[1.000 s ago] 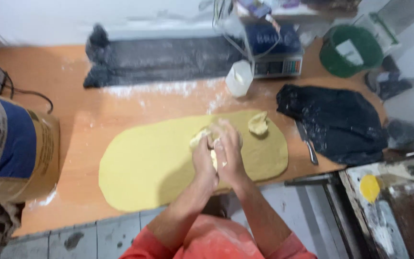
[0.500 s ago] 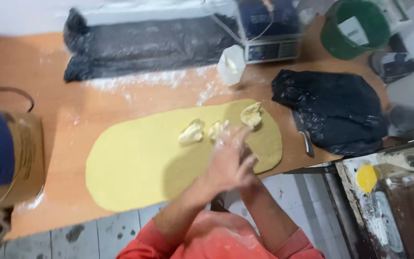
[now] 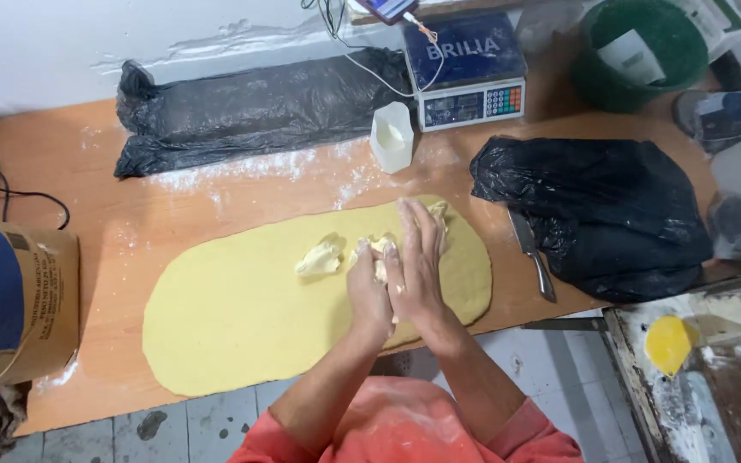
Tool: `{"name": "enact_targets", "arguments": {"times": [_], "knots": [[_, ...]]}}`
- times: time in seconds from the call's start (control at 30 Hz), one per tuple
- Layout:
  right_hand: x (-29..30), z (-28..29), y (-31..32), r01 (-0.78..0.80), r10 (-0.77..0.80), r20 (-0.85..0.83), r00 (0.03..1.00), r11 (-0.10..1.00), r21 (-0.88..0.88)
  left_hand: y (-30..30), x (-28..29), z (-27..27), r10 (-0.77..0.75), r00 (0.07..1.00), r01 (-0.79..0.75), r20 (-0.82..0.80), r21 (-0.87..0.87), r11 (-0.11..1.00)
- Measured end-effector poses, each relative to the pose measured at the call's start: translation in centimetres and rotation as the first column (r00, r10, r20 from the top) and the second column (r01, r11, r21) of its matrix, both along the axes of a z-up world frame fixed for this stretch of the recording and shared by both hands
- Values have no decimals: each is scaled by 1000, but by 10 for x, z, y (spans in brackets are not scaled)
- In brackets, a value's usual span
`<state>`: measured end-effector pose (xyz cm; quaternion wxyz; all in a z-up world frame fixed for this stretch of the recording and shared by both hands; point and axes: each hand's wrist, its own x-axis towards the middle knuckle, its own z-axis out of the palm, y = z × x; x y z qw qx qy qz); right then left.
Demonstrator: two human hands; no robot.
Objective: Shaping small pieces of dough into twists and arranging them on a larger dough sheet.
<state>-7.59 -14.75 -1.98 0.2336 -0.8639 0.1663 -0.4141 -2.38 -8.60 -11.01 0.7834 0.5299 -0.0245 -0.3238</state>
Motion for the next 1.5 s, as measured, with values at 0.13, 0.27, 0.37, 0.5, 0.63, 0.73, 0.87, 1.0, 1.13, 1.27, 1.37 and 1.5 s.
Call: {"name": "enact_targets", "arguments": {"times": [0.13,0.27,0.37,0.5,0.63,0.73,0.87,1.0,1.13,1.27,1.37,1.5], "knots": [[-3,-67,-8,-77,81,0,997,949,305,-11,18,13,52,946,-130,321,226,965],[-4,-105,12,-374,3,374,927,17,927,-27,26,21,23,925,-123,379,242,962],[-3,-97,14,-383,-77,397,915,149,912,-31,16,27,28,929,-88,369,146,985],[1,-42,8,-441,-71,502,862,384,811,-41,20,73,22,974,-19,225,-15,1000],[0,-8,-13,-315,42,527,849,842,439,-31,11,70,-96,990,79,-107,-159,984],[-2,-3,-24,-299,81,511,856,884,359,-23,-6,42,-248,932,166,-264,-297,940],[3,-22,-21,-268,84,409,909,869,417,-17,-5,31,-155,953,98,-260,-220,971],[13,-39,-7,-242,116,275,955,838,488,-1,17,9,61,998,-63,26,89,994],[19,-27,41,-236,161,177,971,767,597,24,49,-13,125,989,-101,-77,258,961],[38,-65,62,-293,238,181,954,868,400,58,64,-14,107,989,-131,100,266,955],[54,-95,73,-295,270,133,954,754,586,81,81,-35,13,913,-145,407,296,944],[71,-85,103,-42,98,-15,995,554,831,85,90,-35,-22,829,-62,559,131,989]]}}
